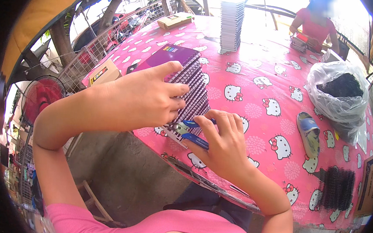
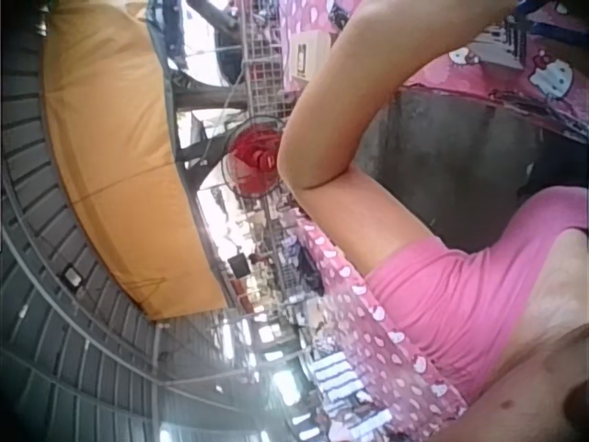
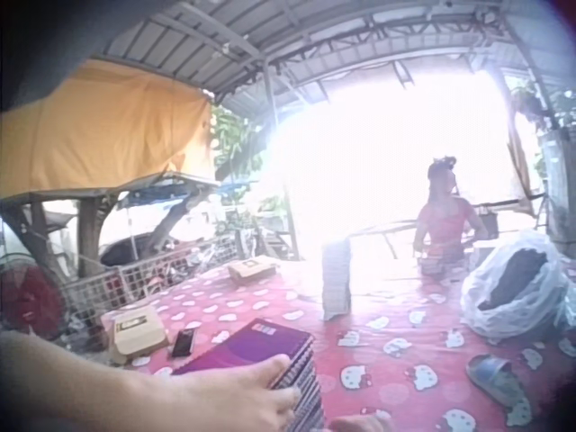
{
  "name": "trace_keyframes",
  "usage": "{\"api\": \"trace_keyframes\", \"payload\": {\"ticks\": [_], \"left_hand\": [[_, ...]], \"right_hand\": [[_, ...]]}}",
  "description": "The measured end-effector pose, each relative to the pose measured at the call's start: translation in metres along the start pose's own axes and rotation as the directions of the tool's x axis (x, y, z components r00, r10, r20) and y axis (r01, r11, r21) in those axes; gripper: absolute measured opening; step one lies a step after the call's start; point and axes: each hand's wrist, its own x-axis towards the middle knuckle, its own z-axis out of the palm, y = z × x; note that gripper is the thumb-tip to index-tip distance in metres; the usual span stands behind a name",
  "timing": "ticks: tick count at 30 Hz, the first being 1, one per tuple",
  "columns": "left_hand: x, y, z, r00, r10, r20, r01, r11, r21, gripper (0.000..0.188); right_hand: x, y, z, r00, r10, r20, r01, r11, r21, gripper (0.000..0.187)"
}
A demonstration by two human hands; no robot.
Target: The person uses a pair of blue-handled pliers to trim the ends of plastic spiral bindings on a stack of notebooks.
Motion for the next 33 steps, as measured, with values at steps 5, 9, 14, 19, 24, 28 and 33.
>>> {"api": "trace_keyframes", "payload": {"ticks": [5,9,14,19,24,28,33], "left_hand": [[-0.001,-0.003,0.002,0.999,-0.002,-0.046,-0.001,0.997,-0.075,0.008],[0.0,-0.004,-0.003,1.0,-0.002,0.023,0.006,0.99,-0.143,0.01],[0.009,-0.002,-0.006,0.999,-0.021,0.027,0.027,0.973,-0.229,0.017],[0.018,0.001,-0.028,0.96,0.014,0.28,0.01,0.996,-0.085,0.011],[0.02,-0.001,-0.015,0.982,-0.02,0.186,0.047,0.989,-0.138,0.009],[0.018,-0.002,-0.019,0.988,-0.026,0.151,0.051,0.985,-0.163,0.008],[0.026,0.0,-0.023,0.966,0.006,0.259,0.038,0.986,-0.161,0.012]], "right_hand": [[0.004,0.0,0.001,0.999,0.012,0.04,-0.014,0.999,0.05,0.041],[0.019,0.02,-0.009,0.727,0.28,0.627,-0.65,0.575,0.496,0.036],[0.014,0.017,-0.004,0.58,0.305,0.755,-0.793,0.421,0.44,0.036],[-0.01,0.017,-0.001,0.975,0.141,0.172,-0.186,0.94,0.285,0.046],[-0.003,0.017,0.01,1.0,0.016,0.008,-0.017,0.99,0.137,0.045],[0.001,0.025,0.006,0.943,0.168,0.286,-0.291,0.833,0.47,0.037],[0.015,0.036,0.0,0.472,0.243,0.847,-0.881,0.159,0.445,0.039]]}}
